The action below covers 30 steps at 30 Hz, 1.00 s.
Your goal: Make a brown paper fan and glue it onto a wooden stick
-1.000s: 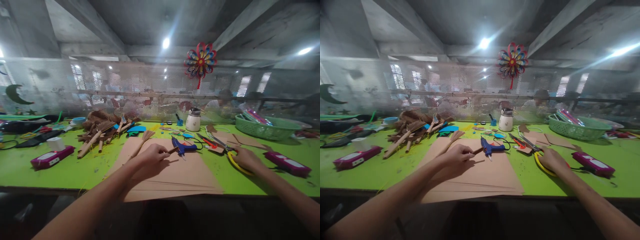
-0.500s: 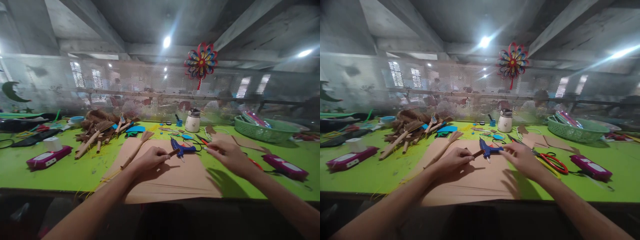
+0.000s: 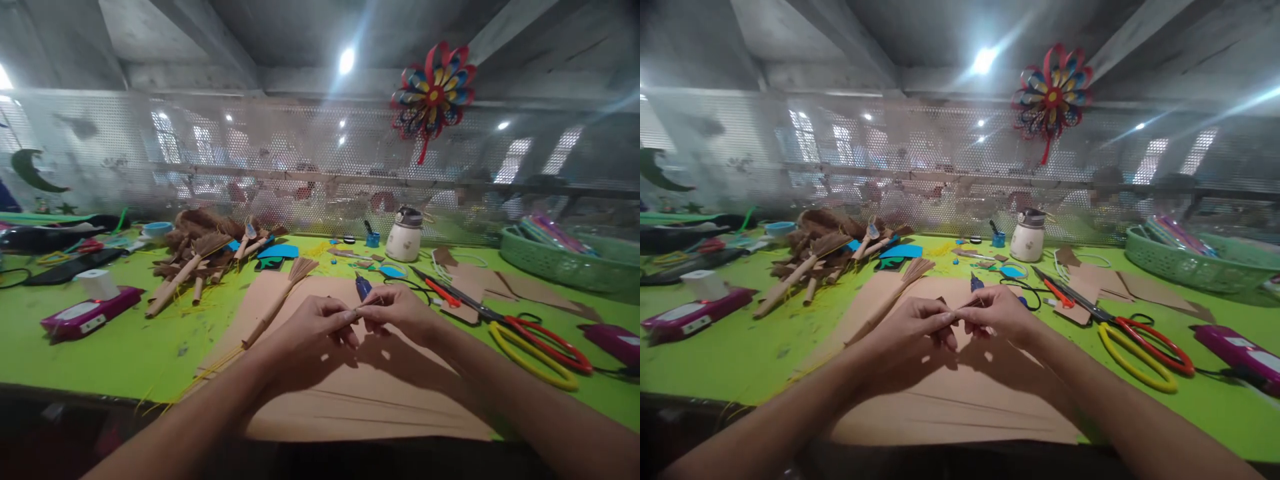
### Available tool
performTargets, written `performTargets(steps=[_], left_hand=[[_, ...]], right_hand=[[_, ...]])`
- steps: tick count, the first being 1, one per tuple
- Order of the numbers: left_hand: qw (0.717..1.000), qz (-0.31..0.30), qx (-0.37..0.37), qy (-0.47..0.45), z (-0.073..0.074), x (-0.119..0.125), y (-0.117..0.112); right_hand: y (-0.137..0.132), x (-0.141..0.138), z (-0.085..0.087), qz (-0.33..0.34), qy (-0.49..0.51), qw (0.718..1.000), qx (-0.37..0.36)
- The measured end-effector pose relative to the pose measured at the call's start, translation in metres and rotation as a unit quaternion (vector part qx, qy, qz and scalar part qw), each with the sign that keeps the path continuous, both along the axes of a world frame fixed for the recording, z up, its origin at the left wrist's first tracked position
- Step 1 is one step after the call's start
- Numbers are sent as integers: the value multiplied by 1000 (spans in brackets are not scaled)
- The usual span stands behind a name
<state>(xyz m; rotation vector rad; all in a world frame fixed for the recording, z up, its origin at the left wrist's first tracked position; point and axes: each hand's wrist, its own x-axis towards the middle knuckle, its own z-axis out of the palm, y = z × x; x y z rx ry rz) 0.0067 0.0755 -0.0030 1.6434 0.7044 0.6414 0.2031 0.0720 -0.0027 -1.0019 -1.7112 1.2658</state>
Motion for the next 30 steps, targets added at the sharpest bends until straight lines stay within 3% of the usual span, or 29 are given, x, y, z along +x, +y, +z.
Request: performTargets(steps=[3, 7, 13, 17, 19, 23, 25, 30], left_hand=[[999, 45, -5, 6, 2, 4, -2], [998, 61, 4, 0, -1, 5, 0], [991, 99, 92, 13, -4, 2, 5], [989, 112, 85, 34, -8, 4, 3], [990, 109, 84, 42, -6, 7, 2], [983, 33, 164, 78, 7, 10, 5], [980, 22, 179, 84, 12, 9, 7], [990, 38, 115, 68, 8, 3, 10]], right_hand=[[0, 0, -2, -6, 22, 1000, 7], [-4, -2, -3, -38, 31, 998, 25], [-8, 0, -5, -46, -28, 997, 57], [-12, 0, -5, -59, -49, 993, 87], [-15, -2, -5, -58, -58, 992, 95], [-18, -4, -5, -46, -46, 993, 98], [-19, -4, -6, -40, -35, 993, 106], [-20, -2, -8, -19, -25, 993, 118]])
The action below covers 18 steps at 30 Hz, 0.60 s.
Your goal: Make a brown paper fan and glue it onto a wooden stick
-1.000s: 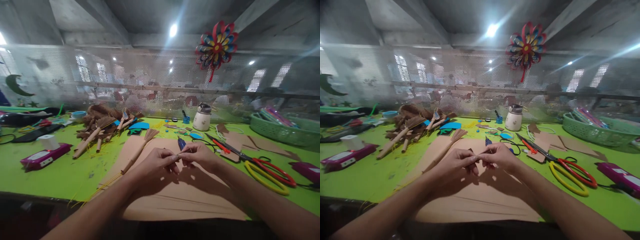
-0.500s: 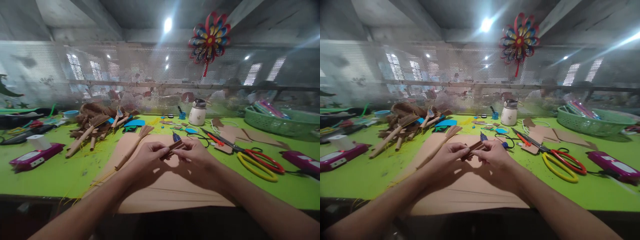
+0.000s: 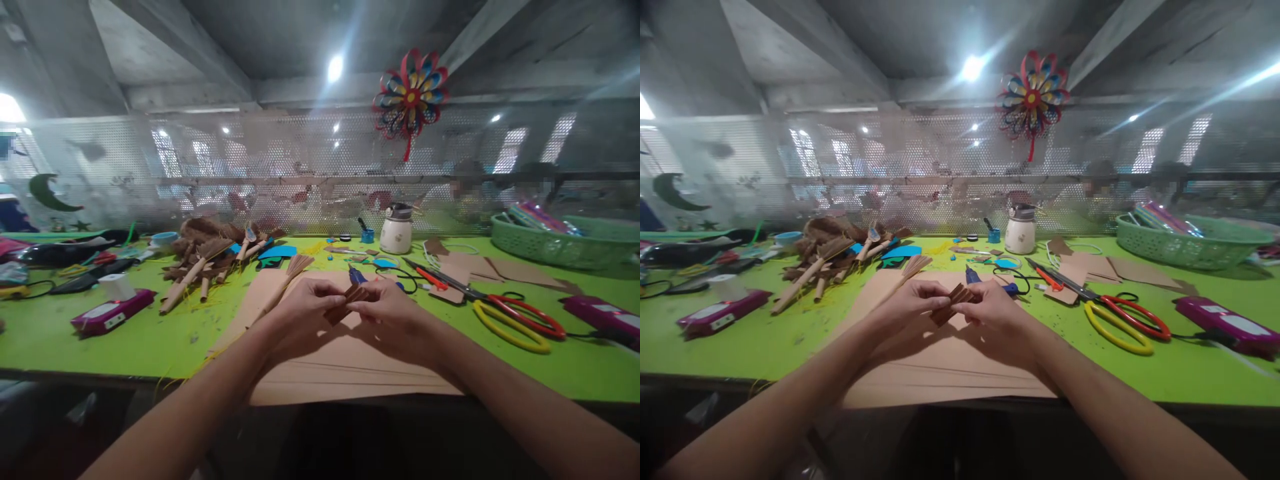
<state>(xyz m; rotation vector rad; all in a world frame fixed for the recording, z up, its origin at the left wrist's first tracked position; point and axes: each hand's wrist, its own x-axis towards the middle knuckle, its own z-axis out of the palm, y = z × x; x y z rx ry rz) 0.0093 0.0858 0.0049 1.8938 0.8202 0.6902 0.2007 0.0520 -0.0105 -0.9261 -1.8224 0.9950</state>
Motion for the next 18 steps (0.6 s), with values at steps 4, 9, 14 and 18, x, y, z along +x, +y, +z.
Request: performTargets(steps=[4, 9, 14, 18], left_hand=[[1000, 2, -22, -1, -6, -2, -3], [999, 29, 27, 2, -5, -2, -6], [993, 44, 112, 23, -9, 0, 2], [978, 82, 189, 19, -12, 5, 1]], right_hand=[[-1, 1, 2, 29, -37, 999, -1], [-1, 3, 2, 13, -57, 998, 25], [-1, 3, -5, -11, -61, 998, 22], [1, 4, -8, -24, -71, 997, 20]])
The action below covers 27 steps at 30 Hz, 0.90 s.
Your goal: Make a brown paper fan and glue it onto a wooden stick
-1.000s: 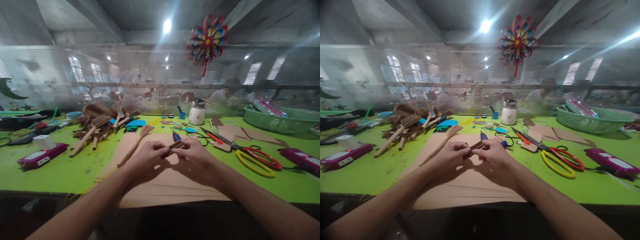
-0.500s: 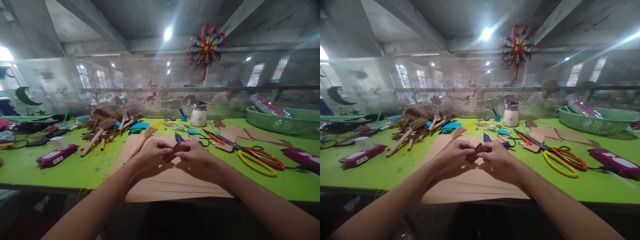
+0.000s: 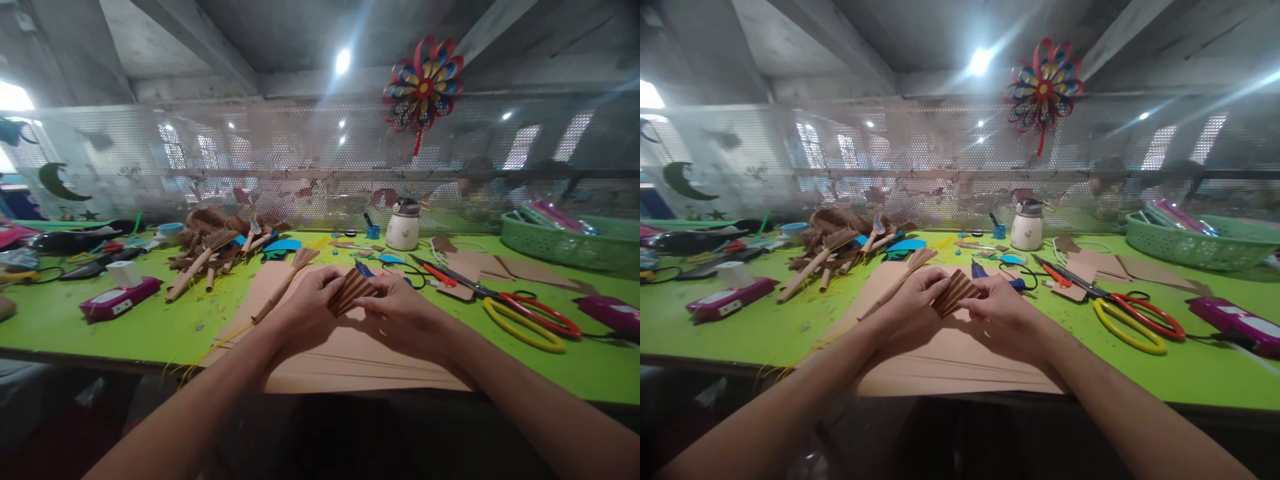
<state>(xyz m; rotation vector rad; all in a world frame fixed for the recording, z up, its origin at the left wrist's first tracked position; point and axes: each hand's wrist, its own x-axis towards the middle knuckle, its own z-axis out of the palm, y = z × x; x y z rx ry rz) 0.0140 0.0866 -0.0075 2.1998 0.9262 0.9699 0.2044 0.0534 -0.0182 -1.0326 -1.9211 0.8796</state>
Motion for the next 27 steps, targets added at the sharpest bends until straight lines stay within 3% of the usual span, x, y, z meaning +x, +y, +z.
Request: performTargets(steps=[5, 9, 12, 16, 24, 27], left_hand=[[992, 67, 106, 13, -5, 3, -13], [980, 90, 174, 30, -9, 3, -10], [973, 67, 218, 31, -9, 3, -8], [962, -12, 270, 34, -5, 2, -10], [948, -87, 306, 30, -3, -7, -14], [966, -23, 251, -47, 2, -8, -13]], right_hand=[[4, 4, 5, 25, -26, 999, -14], [8, 6, 5, 34, -25, 999, -14], [9, 5, 2, 30, 3, 1000, -8], [9, 5, 3, -12, 29, 999, 13], [20, 24, 4, -88, -5, 976, 200], [20, 27, 4, -73, -22, 965, 250]])
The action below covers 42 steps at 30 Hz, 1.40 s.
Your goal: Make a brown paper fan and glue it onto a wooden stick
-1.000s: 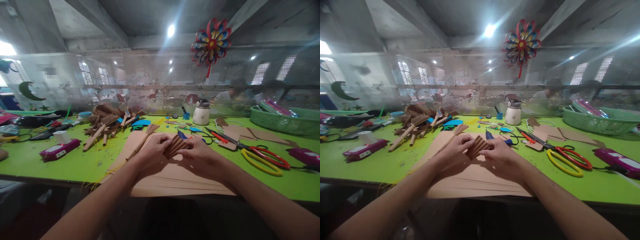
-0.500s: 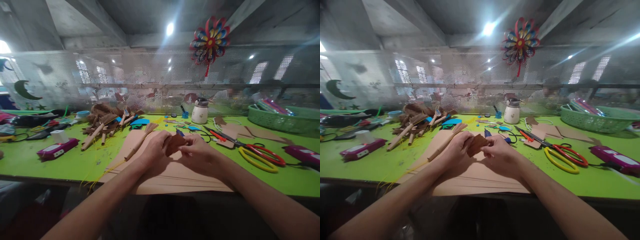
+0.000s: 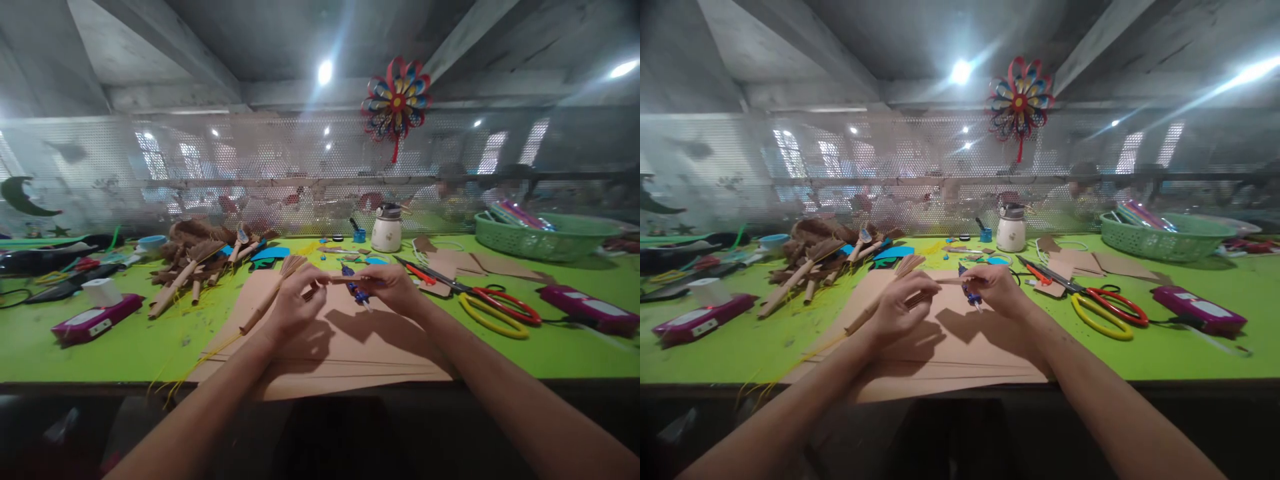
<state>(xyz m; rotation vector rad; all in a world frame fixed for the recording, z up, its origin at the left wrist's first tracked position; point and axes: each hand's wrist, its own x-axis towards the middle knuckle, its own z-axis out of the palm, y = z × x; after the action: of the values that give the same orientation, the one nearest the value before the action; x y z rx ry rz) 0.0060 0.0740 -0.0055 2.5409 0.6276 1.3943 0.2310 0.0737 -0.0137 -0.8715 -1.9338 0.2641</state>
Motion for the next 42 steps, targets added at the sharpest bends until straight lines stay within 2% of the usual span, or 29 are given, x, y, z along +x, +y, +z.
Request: performTargets(steps=[2, 4, 5, 7, 9, 11, 13, 16, 17, 19, 21, 22, 24, 28, 35, 42], left_hand=[[990, 69, -62, -110, 5, 0, 2], [966, 100, -163, -173, 8, 0, 5], [955, 82, -231, -165, 9, 0, 5], [930, -2, -359, -81, 10, 0, 5], [905, -75, -419, 15, 9, 0, 4], [898, -99, -425, 58, 7, -2, 3], [902, -101, -417, 39, 7, -3, 4], [903, -104, -417, -24, 7, -3, 4], [902, -102, -418, -43, 8, -2, 4], [900, -93, -421, -70, 9, 1, 2], [899, -85, -420, -86, 9, 3, -1], [899, -84, -419, -93, 9, 4, -2], [899, -90, -414, -108, 9, 5, -3], [892, -127, -411, -136, 6, 5, -2], [878, -58, -429, -203, 1, 5, 2], [857, -78, -461, -215, 0, 1, 8]], right_hand=[[-2, -2, 0, 19, -33, 999, 37], [-7, -7, 0, 26, -75, 992, 93], [-9, -10, -1, 26, -98, 987, 122], [-14, -16, -2, 25, -138, 976, 167], [-17, -20, -3, 21, -159, 970, 182], [-17, -21, -5, 12, -155, 973, 169], [-15, -20, -5, 2, -118, 985, 128], [-12, -19, -2, 10, 26, 1000, -1], [-11, -19, 0, 26, 84, 994, -63], [-12, -19, 3, 86, 183, 960, -192], [-13, -21, 4, 150, 226, 921, -279], [-13, -22, 3, 172, 224, 911, -301], [-13, -24, -1, 190, 188, 911, -315], [-11, -27, -8, 171, 151, 923, -309], [-14, -29, -5, 142, 95, 927, -333], [-18, -31, -5, 157, 92, 924, -337]])
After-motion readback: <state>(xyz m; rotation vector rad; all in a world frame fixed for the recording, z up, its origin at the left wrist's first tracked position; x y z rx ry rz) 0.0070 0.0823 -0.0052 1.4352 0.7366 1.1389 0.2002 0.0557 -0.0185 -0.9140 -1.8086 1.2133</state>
